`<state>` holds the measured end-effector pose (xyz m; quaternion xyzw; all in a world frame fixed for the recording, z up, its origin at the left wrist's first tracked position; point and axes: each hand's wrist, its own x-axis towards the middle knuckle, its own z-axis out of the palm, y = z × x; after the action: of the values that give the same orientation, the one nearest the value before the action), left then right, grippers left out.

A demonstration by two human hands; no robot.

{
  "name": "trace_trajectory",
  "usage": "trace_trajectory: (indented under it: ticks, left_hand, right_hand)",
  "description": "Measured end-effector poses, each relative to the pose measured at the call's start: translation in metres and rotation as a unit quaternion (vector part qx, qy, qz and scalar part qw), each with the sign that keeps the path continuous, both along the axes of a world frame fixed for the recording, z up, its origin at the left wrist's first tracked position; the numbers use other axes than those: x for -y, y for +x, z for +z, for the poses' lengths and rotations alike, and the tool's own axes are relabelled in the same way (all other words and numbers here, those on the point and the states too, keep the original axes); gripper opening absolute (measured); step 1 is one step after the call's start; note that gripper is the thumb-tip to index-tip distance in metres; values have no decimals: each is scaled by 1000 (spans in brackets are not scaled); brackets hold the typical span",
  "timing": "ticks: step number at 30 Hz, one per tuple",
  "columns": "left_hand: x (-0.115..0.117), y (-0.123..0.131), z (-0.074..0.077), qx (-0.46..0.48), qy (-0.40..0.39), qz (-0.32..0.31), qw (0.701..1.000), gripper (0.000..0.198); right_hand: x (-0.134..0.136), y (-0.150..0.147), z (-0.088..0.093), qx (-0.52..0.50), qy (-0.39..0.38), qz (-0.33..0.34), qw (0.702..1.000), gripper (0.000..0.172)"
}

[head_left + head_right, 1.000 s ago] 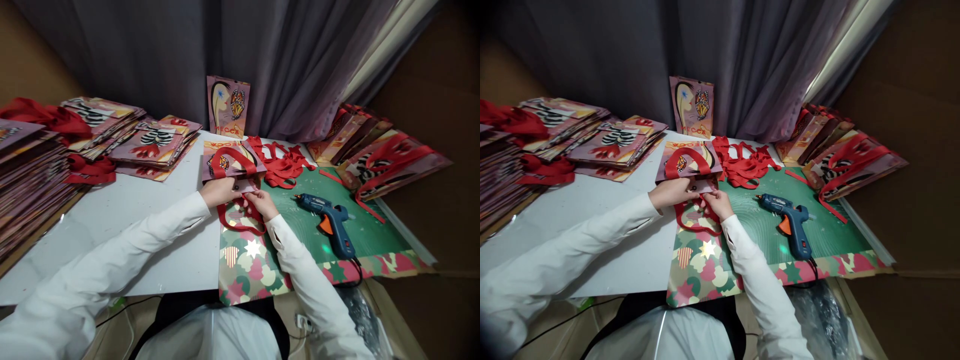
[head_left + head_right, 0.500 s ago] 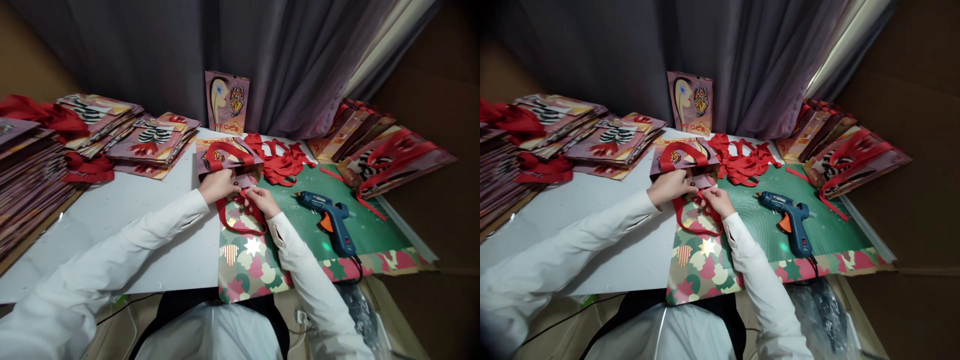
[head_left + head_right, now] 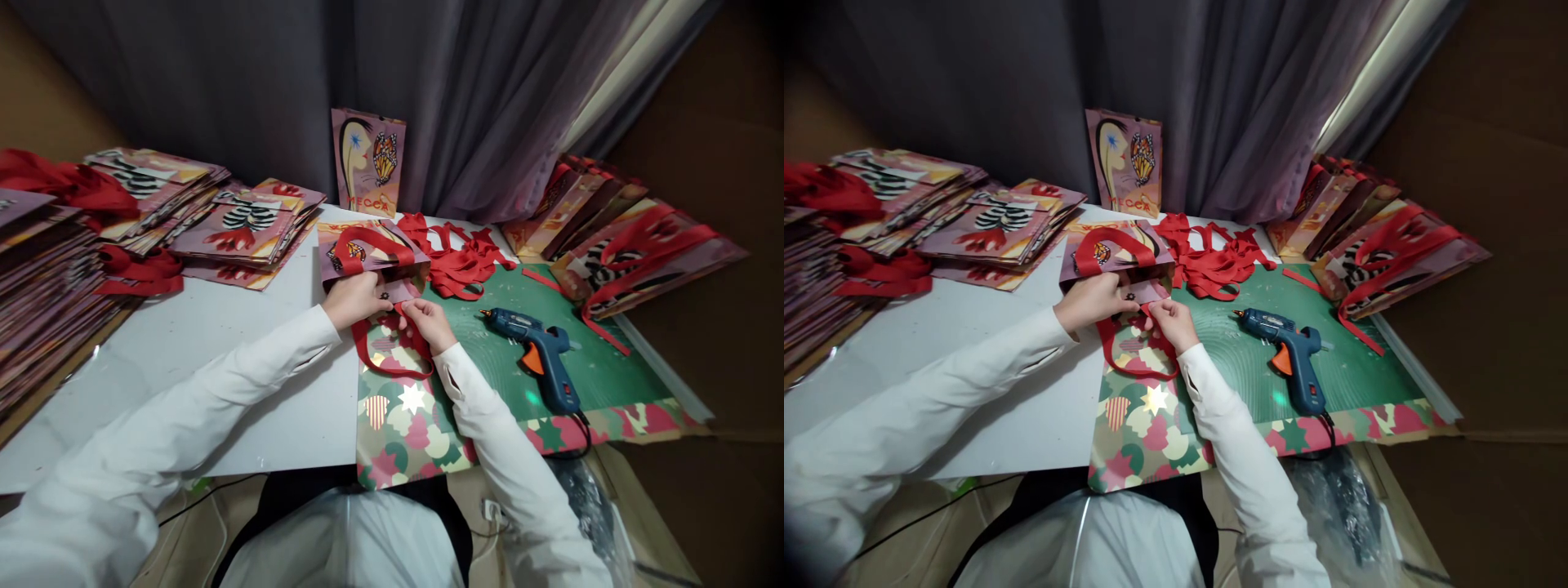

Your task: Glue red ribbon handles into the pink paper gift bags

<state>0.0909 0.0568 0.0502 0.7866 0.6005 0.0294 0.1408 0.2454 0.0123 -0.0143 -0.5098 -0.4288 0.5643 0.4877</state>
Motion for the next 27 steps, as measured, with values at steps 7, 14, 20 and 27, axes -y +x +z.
trace_trajectory:
  ticks: [7, 14, 20, 27]
  left_hand:
    - [2, 1, 3, -3, 2, -6, 1000, 37]
    - [4, 3, 1, -5, 5, -14, 1000, 34]
    - [5, 5, 0, -5, 10, -25, 1000, 32]
    - [7, 6, 1, -17, 16, -33, 999, 30]
  right_hand:
    - [2, -9, -7, 19, 21, -53, 998, 35]
    - [2, -18, -20, 37, 44, -122, 991, 33]
    - [0, -17, -16, 2, 38, -103, 994, 29]
    - [0, -17, -13, -34, 36, -81, 996, 33]
